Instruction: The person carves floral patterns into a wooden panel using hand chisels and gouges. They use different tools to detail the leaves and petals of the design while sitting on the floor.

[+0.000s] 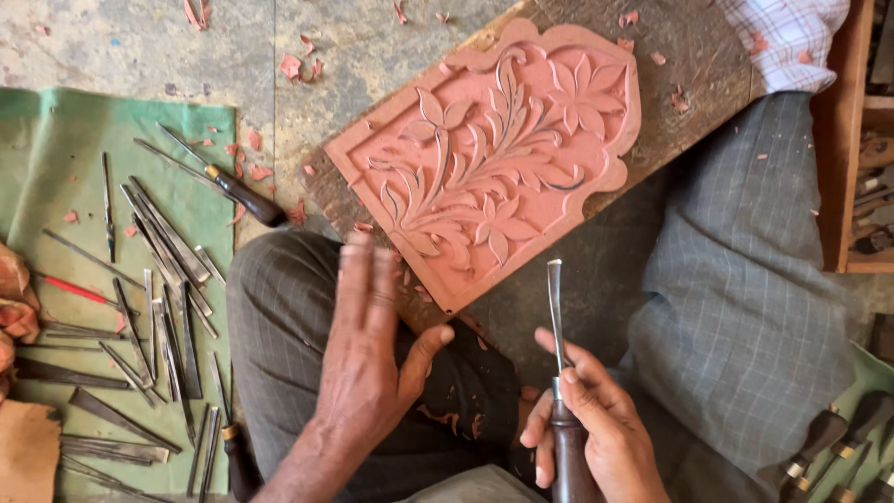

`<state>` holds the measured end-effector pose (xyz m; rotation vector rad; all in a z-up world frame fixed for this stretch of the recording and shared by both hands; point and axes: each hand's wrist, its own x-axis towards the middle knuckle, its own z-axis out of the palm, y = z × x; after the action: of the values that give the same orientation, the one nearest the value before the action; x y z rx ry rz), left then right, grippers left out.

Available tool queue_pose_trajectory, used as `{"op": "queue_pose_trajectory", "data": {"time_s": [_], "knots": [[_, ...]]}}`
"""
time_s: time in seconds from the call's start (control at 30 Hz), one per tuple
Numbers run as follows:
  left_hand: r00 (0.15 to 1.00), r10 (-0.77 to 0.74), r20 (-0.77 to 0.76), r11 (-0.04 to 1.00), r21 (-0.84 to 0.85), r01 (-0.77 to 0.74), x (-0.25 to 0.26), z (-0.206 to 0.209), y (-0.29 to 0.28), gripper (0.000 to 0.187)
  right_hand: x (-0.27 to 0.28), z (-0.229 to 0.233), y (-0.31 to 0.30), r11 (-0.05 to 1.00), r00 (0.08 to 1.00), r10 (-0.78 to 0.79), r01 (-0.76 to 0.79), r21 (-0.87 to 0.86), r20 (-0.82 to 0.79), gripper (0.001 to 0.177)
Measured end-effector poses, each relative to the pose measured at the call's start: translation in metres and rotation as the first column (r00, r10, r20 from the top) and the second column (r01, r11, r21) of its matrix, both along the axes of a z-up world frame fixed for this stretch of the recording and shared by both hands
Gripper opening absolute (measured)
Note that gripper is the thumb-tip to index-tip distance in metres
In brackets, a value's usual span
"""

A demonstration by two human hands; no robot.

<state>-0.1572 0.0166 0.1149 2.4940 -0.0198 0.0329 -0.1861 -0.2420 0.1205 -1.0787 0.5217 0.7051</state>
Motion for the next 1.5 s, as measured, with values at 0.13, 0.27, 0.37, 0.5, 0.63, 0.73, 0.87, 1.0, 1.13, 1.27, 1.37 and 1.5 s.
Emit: {"op": "queue_pose_trajectory", "data": {"time_s": [0.13, 0.27, 0.37, 0.5, 0.63, 0.73, 0.87, 1.0, 1.13, 1.27, 1.37, 1.5], "knots": [[0.931, 0.325, -0.166, 0.900, -0.247, -0.358, 0.018, -0.011, -0.026, 0.144, 0.004, 0.009, 0.021, 0.999, 0.996, -0.050, 0.050, 0.005, -0.078, 0.068], [0.892, 0.414, -0.182, 0.845, -0.287, -0.451, 0.043, -0.021, -0.043, 0.176, 0.003, 0.016, 0.039, 0.997, 0.994, -0.060, 0.064, 0.043, -0.088, 0.072], [0.896, 0.405, -0.183, 0.871, -0.220, -0.439, 0.043, -0.020, -0.046, 0.178, 0.004, 0.016, 0.042, 0.998, 0.987, -0.056, 0.057, 0.002, -0.148, 0.072], [0.877, 0.412, -0.249, 0.856, -0.225, -0.466, 0.047, -0.016, -0.048, 0.178, 0.008, 0.018, 0.044, 0.998, 0.980, -0.058, 0.053, -0.029, -0.188, 0.071], [0.883, 0.405, -0.235, 0.854, -0.248, -0.458, 0.047, -0.014, -0.047, 0.177, 0.011, 0.022, 0.046, 0.998, 0.976, -0.057, 0.051, -0.036, -0.208, 0.071], [0.886, 0.406, -0.224, 0.856, -0.246, -0.455, 0.047, -0.015, -0.047, 0.177, 0.013, 0.024, 0.048, 0.998, 0.973, -0.062, 0.057, -0.027, -0.222, 0.072], [0.892, 0.400, -0.210, 0.859, -0.253, -0.445, 0.045, -0.017, -0.047, 0.176, 0.015, 0.028, 0.051, 0.997, 0.963, -0.082, 0.077, -0.028, -0.256, 0.071], [0.900, 0.387, -0.203, 0.863, -0.265, -0.431, 0.044, -0.018, -0.046, 0.175, 0.017, 0.032, 0.051, 0.998, 0.957, -0.069, 0.063, -0.029, -0.282, 0.072], [0.901, 0.387, -0.196, 0.864, -0.263, -0.429, 0.043, -0.019, -0.046, 0.174, 0.016, 0.032, 0.052, 0.997, 0.955, -0.079, 0.080, -0.006, -0.285, 0.071], [0.906, 0.375, -0.197, 0.871, -0.260, -0.417, 0.042, -0.021, -0.044, 0.175, 0.014, 0.031, 0.053, 0.995, 0.951, -0.097, 0.099, -0.009, -0.294, 0.071], [0.896, 0.388, -0.218, 0.865, -0.249, -0.435, 0.043, -0.021, -0.045, 0.175, 0.015, 0.031, 0.054, 0.994, 0.951, -0.103, 0.111, 0.011, -0.290, 0.071], [0.900, 0.394, -0.189, 0.869, -0.241, -0.431, 0.043, -0.021, -0.046, 0.176, 0.016, 0.033, 0.054, 0.995, 0.949, -0.101, 0.099, -0.023, -0.300, 0.069]]}}
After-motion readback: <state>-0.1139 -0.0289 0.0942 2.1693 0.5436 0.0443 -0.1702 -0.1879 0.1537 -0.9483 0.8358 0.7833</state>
